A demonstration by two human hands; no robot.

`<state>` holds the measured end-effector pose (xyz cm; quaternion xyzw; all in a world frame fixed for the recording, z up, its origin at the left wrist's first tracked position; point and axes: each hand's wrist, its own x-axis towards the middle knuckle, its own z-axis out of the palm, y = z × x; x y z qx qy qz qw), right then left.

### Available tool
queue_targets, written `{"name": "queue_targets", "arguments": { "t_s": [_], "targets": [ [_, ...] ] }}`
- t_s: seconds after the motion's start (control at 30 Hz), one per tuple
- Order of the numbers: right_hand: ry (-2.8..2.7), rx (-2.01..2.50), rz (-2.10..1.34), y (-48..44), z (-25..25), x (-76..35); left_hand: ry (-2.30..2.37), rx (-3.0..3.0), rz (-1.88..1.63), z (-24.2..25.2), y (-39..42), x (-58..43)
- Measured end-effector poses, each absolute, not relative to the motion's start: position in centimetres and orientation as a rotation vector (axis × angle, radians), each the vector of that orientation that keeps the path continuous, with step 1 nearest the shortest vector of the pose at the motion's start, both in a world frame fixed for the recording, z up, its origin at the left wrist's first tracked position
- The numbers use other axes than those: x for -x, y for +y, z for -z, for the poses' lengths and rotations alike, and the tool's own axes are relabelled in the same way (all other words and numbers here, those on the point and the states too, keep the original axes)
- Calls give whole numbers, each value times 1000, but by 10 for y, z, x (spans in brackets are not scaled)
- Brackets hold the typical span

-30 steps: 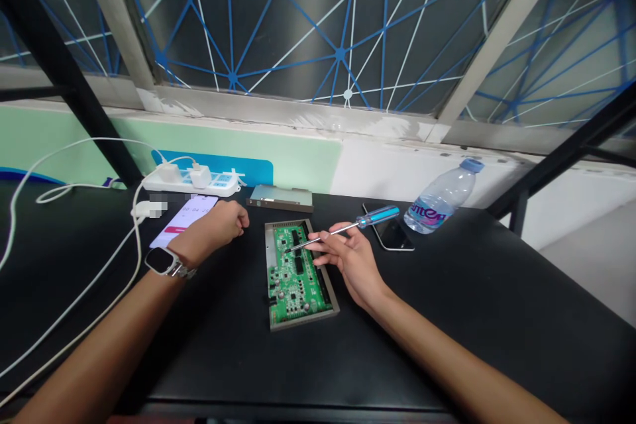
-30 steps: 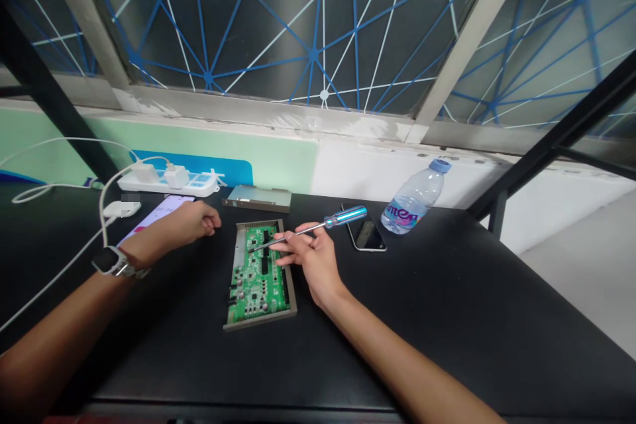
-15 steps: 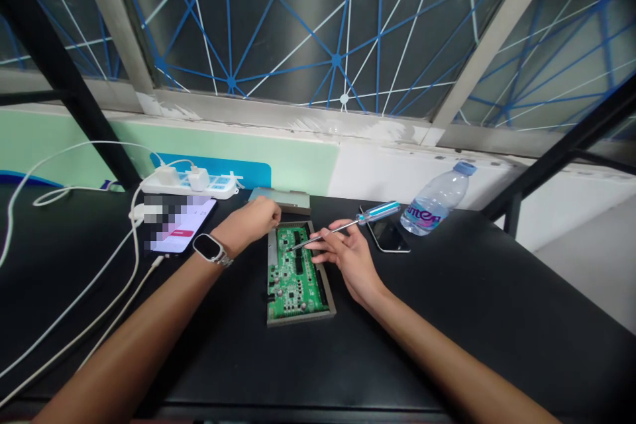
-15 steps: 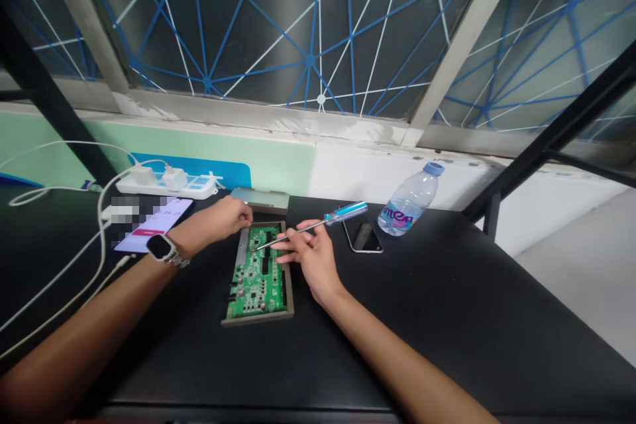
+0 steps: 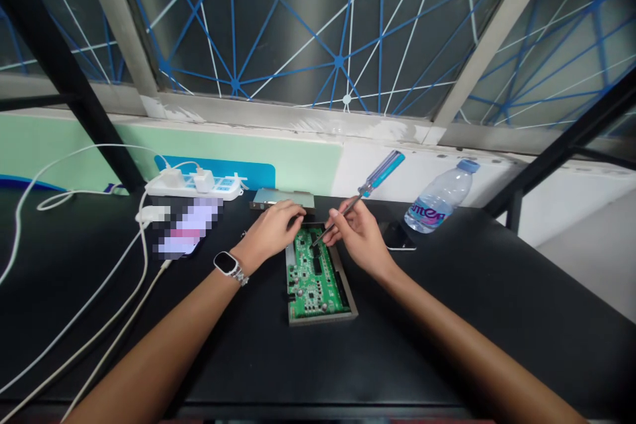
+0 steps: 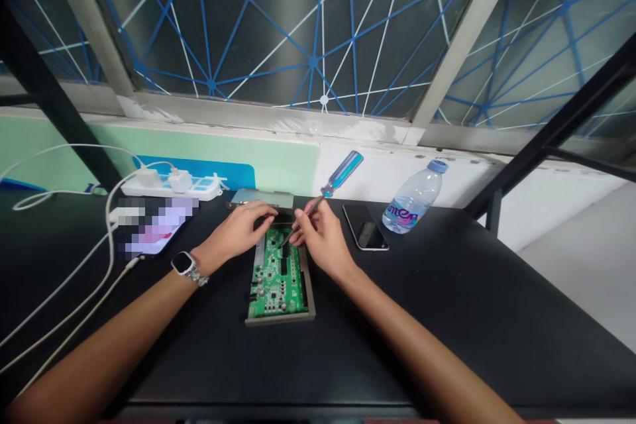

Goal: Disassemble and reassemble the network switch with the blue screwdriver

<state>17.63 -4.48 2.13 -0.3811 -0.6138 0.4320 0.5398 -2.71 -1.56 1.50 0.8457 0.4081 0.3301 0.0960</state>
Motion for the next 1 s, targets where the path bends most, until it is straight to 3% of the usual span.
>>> {"name": "queue_targets", "arguments": {
  "t_s": [0.3,1.0],
  "targets": [
    [-1783,880,-798,-3,-67,-142,832,-1824,-1407,-4,-9,17],
    [-1768,870,-745,2,-57,-133,923,-1910,-1221,-6,-6,29]
  ]
}}
